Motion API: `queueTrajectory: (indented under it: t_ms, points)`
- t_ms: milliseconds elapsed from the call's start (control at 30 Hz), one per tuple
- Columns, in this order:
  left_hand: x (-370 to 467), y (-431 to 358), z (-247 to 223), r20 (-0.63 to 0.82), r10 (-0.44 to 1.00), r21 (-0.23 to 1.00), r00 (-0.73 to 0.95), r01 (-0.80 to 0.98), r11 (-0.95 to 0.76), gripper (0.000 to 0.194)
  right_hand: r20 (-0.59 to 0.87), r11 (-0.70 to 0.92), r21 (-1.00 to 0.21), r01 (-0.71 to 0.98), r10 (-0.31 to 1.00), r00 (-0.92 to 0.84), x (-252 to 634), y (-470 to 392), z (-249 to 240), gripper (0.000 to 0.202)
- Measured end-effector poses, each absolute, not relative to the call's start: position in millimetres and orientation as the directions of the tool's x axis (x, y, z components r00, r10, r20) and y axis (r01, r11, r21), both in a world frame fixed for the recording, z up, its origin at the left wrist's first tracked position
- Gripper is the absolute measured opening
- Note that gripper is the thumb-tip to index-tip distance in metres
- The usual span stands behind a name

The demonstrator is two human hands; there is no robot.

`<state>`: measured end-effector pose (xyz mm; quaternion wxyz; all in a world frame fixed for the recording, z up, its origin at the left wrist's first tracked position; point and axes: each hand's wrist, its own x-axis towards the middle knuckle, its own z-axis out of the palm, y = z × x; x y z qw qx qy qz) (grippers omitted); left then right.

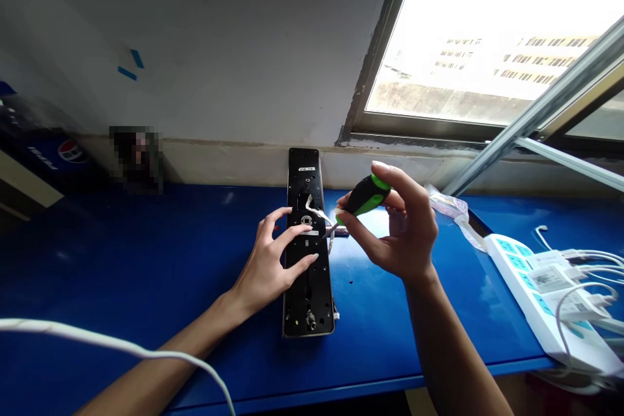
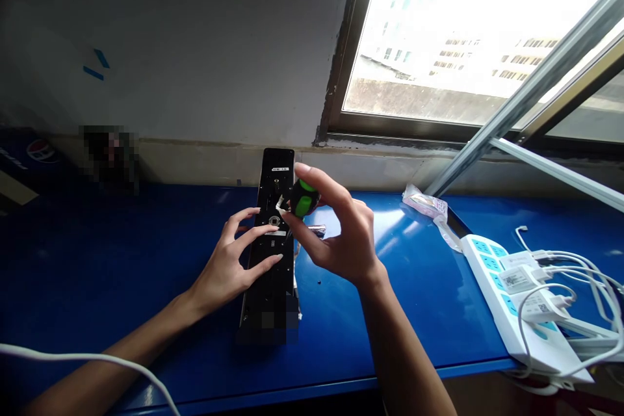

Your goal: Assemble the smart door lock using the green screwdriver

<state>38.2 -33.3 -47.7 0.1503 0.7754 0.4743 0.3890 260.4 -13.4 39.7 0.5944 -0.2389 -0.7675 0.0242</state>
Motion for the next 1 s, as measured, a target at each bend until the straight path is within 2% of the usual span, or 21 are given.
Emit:
queueTrajectory:
  t_ms: [167,333,500,567,667,733,867,1000]
  points:
    - [39,-34,-47,0.463,0.853,0.612,0.241,0.609,-0.505,0.043,0.882,0.903,-0.311,0.298,0.391,-0.263,254,-12,37,0.079]
    - [39,-33,-46,0.420,0.882,0.666,0.215,0.587,-0.460,0.050,0.881,0.907,-0.253,0.338,0.360,-0.307,253,-9,38,0.080]
    - [38,-32,-40,0.331,0.920,0.746,0.210,0.538,-0.392,0.063,0.829,0.888,-0.419,0.188,0.459,-0.320,253,-14,50,0.054]
    - [37,-32,-38,0.315,0.922,0.762,0.226,0.519,-0.388,0.066,0.849,0.894,-0.411,0.178,0.446,-0.283,253,-16,54,0.051]
    - [36,-33,-35,0.324,0.911,0.752,0.255,0.514,-0.412,0.071,0.883,0.896,-0.351,0.273,0.414,-0.222,254,-18,59,0.051]
    - [35,-35,-33,0.332,0.900,0.737,0.284,0.518,-0.435,0.071,0.871,0.886,-0.352,0.300,0.428,-0.241,254,-20,62,0.044]
    - [33,-38,-31,0.339,0.886,0.710,0.316,0.533,-0.461,0.068,0.829,0.887,-0.431,0.164,0.461,-0.318,255,-23,65,0.047]
    - [31,-40,-30,0.367,0.869,0.688,0.332,0.531,-0.494,0.069,0.877,0.915,-0.350,0.200,0.395,-0.273,256,-25,67,0.046]
